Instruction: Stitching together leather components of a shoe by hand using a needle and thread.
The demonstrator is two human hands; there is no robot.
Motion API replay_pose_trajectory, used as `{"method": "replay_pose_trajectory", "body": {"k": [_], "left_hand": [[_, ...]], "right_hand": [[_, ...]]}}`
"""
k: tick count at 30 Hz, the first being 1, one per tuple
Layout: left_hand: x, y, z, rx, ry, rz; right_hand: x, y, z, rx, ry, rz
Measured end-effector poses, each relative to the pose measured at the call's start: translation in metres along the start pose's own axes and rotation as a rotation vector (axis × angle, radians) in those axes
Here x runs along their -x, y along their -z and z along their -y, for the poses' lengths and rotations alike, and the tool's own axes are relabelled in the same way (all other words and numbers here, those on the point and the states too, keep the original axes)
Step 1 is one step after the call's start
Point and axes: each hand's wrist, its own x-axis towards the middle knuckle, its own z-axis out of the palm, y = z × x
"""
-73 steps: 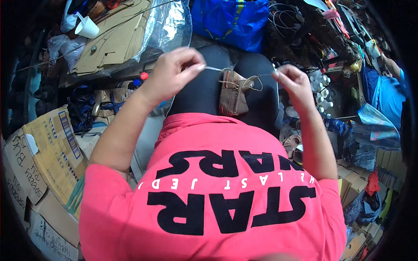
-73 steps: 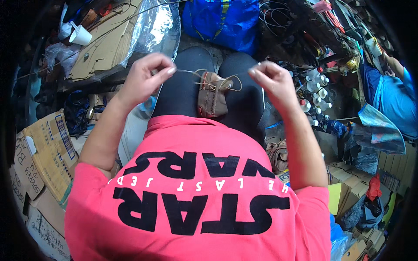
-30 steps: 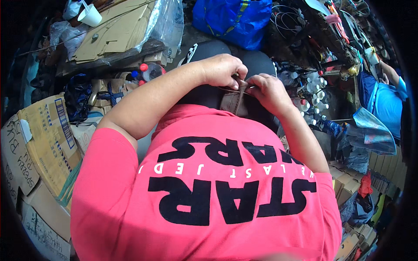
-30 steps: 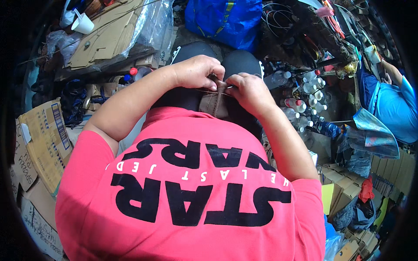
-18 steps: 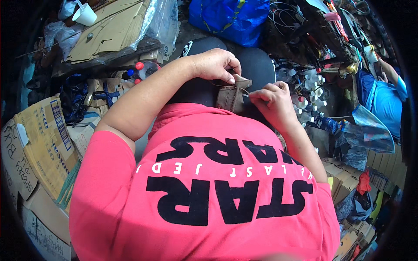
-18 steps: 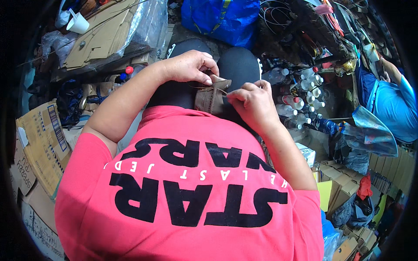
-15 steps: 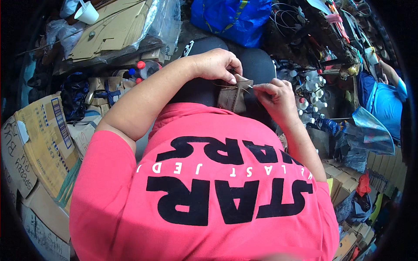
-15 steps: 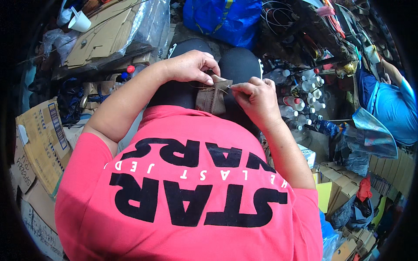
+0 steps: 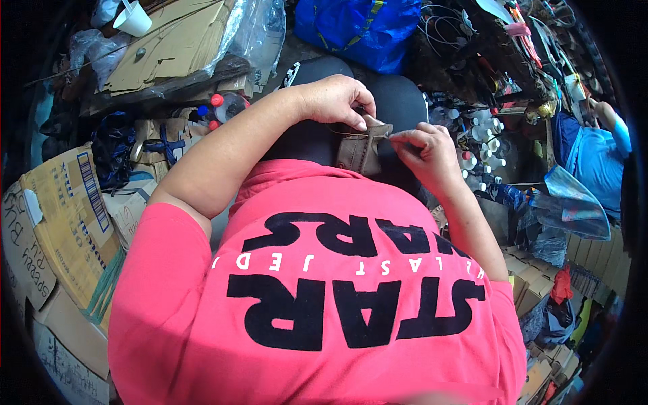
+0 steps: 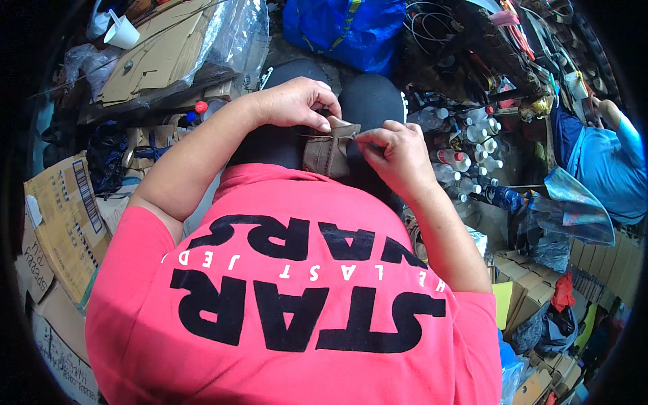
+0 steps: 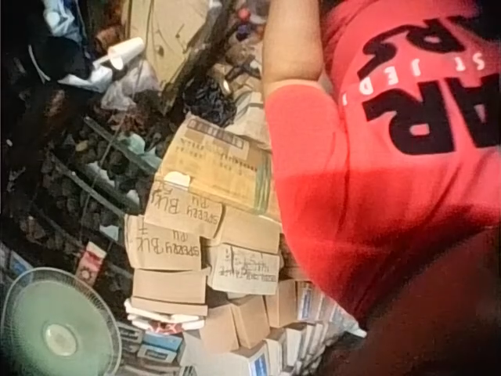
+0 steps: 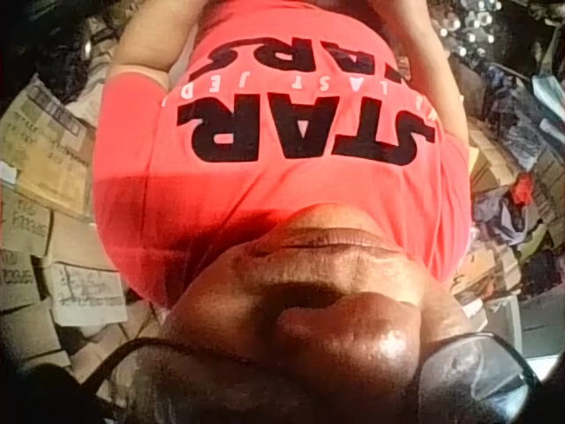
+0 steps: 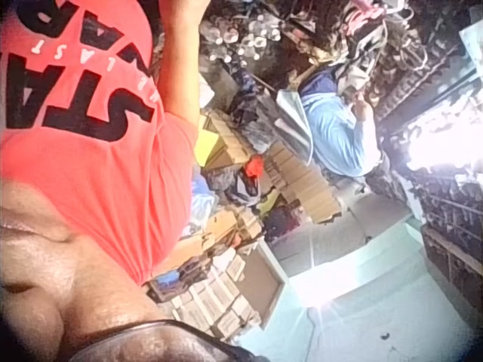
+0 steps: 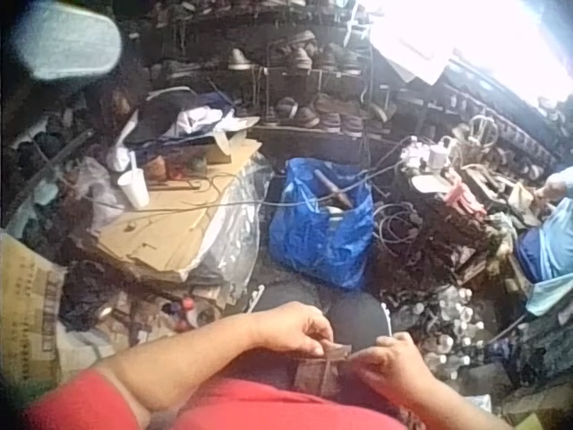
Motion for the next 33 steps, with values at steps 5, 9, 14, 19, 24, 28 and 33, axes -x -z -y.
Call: {"method": "replay_pose_trajectory", "body": {"k": [5,9,14,19,24,28,33], "left_hand": [[0.000,0.000,0.000,0.003,0.000,0.000],[0.001,-0.001,0.003,0.008,0.015,0.000],[0.000,0.001,-0.002,-0.008,0.024,0.013],[0.001,-0.001,0.002,0.019,0.011,-0.003],[-0.001,-0.001,0.001,0.021,-0.012,-0.009],[0.000,-0.004,0.005,0.063,-0.003,-0.016],[-0.001,-0.008,0.012,-0.003,-0.074,-0.080]], "right_hand": [[-0.007,-0.001,0.000,-0.056,0.000,-0.014],[-0.012,0.004,0.002,-0.057,-0.014,0.041],[-0.020,0.008,0.002,-0.089,0.014,0.085],[-0.029,0.011,0.001,-0.026,0.112,0.125],[-0.039,-0.006,-0.036,-0.458,0.001,0.241],[-0.044,-0.013,-0.034,-0.511,-0.014,0.259],[-0.041,-0.026,-0.031,-0.456,0.029,0.201]]}}
